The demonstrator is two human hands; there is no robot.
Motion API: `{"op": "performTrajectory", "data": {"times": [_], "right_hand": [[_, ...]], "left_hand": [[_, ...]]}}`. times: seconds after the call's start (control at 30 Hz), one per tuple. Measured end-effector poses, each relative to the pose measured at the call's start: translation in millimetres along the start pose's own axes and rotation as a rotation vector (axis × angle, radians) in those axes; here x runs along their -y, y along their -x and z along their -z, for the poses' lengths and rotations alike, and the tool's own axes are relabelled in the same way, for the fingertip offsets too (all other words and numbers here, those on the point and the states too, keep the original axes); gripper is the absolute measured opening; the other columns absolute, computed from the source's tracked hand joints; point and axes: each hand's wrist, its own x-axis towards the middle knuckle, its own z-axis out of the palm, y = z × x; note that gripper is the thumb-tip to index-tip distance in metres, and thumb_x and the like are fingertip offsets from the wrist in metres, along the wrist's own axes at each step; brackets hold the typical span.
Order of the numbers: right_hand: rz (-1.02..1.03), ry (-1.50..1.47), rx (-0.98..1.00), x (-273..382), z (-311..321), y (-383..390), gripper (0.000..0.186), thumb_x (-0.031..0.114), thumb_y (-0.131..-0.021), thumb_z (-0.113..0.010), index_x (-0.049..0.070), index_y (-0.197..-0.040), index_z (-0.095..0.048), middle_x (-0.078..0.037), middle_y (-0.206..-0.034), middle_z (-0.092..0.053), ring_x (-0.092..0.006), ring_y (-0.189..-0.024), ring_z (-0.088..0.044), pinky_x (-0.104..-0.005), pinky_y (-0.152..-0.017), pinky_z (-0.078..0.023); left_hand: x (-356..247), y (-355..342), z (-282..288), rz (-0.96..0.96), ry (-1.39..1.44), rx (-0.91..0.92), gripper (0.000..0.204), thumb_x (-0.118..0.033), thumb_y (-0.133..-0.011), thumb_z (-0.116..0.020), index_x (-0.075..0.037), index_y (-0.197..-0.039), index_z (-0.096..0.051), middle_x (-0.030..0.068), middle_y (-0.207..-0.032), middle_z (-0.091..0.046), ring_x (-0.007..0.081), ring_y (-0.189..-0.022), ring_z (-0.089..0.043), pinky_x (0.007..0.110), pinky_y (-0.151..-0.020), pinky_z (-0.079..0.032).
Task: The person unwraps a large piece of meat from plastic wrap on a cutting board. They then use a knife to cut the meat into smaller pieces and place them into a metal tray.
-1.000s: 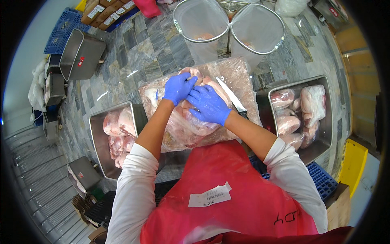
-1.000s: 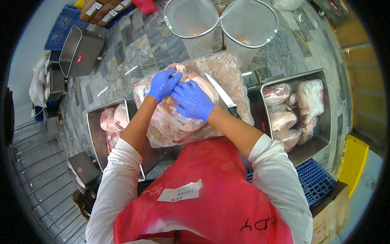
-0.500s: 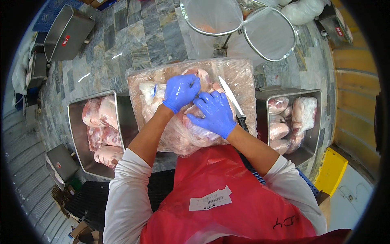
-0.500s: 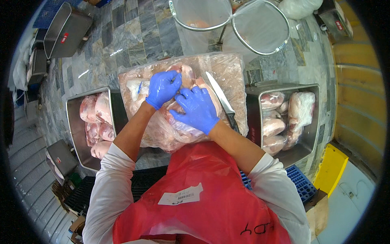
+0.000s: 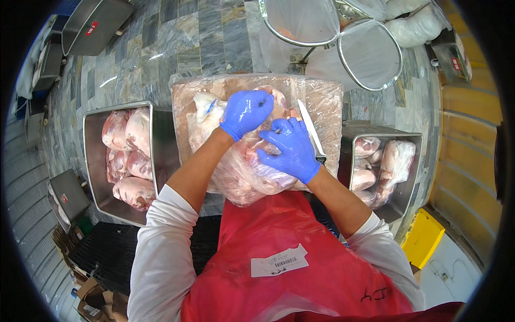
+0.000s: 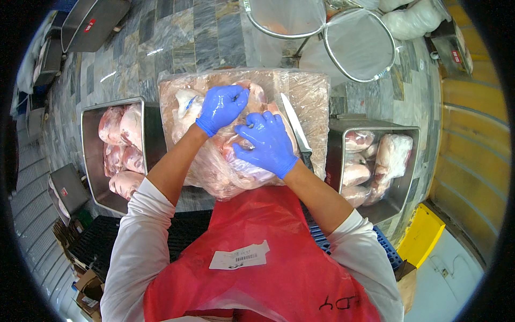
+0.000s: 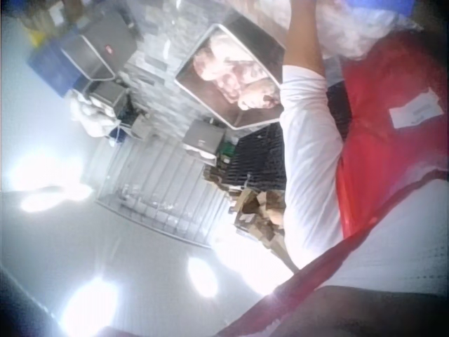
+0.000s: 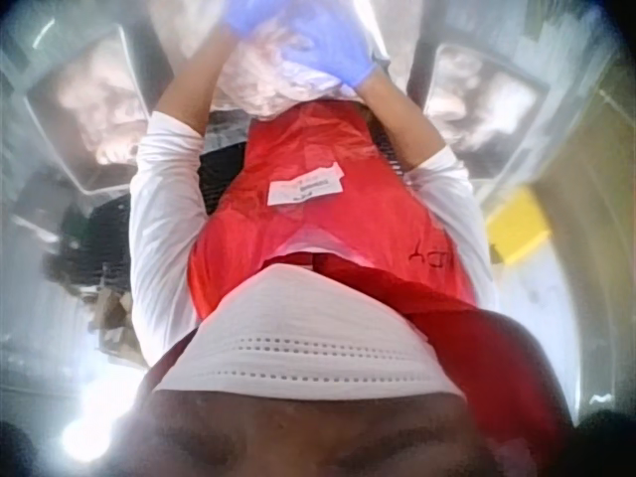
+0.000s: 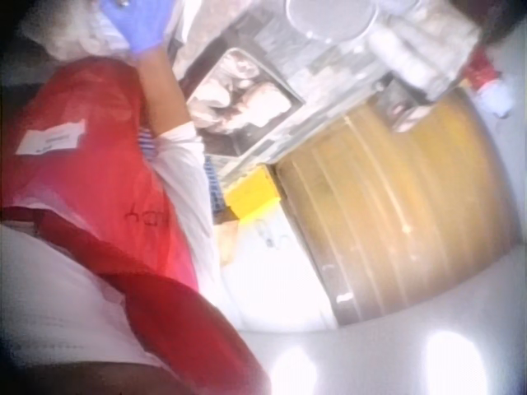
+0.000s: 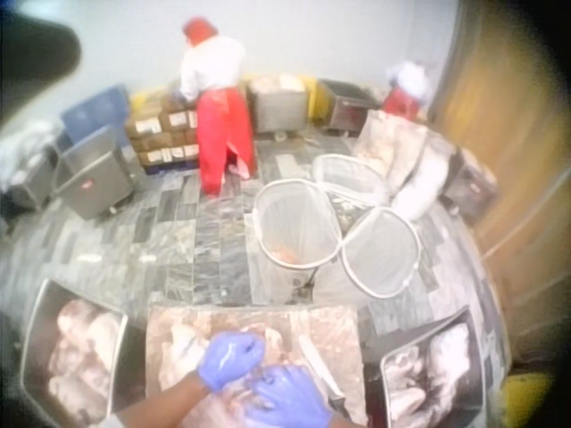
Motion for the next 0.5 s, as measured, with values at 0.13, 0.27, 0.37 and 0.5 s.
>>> {"op": "performTrajectory", "data": {"times": [0.13,0.27,0.37,0.5], "right_hand": [[0.067,-0.043,0.021,-6,0,7,0.034,0.027,-0.08,-0.076,0.017,-0.112,-0.072,-0.008,-0.11,-0.061,-0.0297,-0.096,-0.059,-0.0461,-0.086,-0.046],[0.149,-0.068,-0.041,-12,-1,13,0.035,0.015,-0.078,-0.075,0.015,-0.113,-0.071,-0.007,-0.109,-0.062,-0.0282,-0.092,-0.06,-0.0431,-0.082,-0.048],[0.183,-0.039,-0.112,-11,-2,25,0.034,0.012,-0.077,-0.075,0.014,-0.11,-0.072,-0.006,-0.108,-0.062,-0.0277,-0.091,-0.06,-0.0423,-0.081,-0.049],[0.164,-0.029,-0.147,-10,-5,34,0.032,0.011,-0.075,-0.077,0.013,-0.107,-0.072,-0.005,-0.109,-0.063,-0.0273,-0.091,-0.06,-0.0422,-0.081,-0.049]], "left_hand": [[3,2,1,0.008,-0.07,0.031,0.031,-0.035,-0.098,-0.061,-0.01,-0.083,-0.072,0.0169,-0.079,-0.07,0.0407,-0.071,-0.067,0.05,-0.065,-0.054],[-8,4,11,0.122,0.082,0.065,0.032,-0.039,-0.094,-0.068,-0.009,-0.087,-0.073,0.0165,-0.078,-0.069,0.0383,-0.07,-0.067,0.049,-0.064,-0.052],[-22,15,23,-0.007,0.055,0.03,0.035,-0.04,-0.089,-0.075,-0.005,-0.085,-0.072,0.0174,-0.078,-0.067,0.0373,-0.068,-0.066,0.049,-0.063,-0.051],[-33,41,43,-0.199,-0.313,0.132,0.036,-0.043,-0.083,-0.077,-0.009,-0.089,-0.073,0.0168,-0.079,-0.069,0.0367,-0.072,-0.068,0.051,-0.069,-0.052]]}}
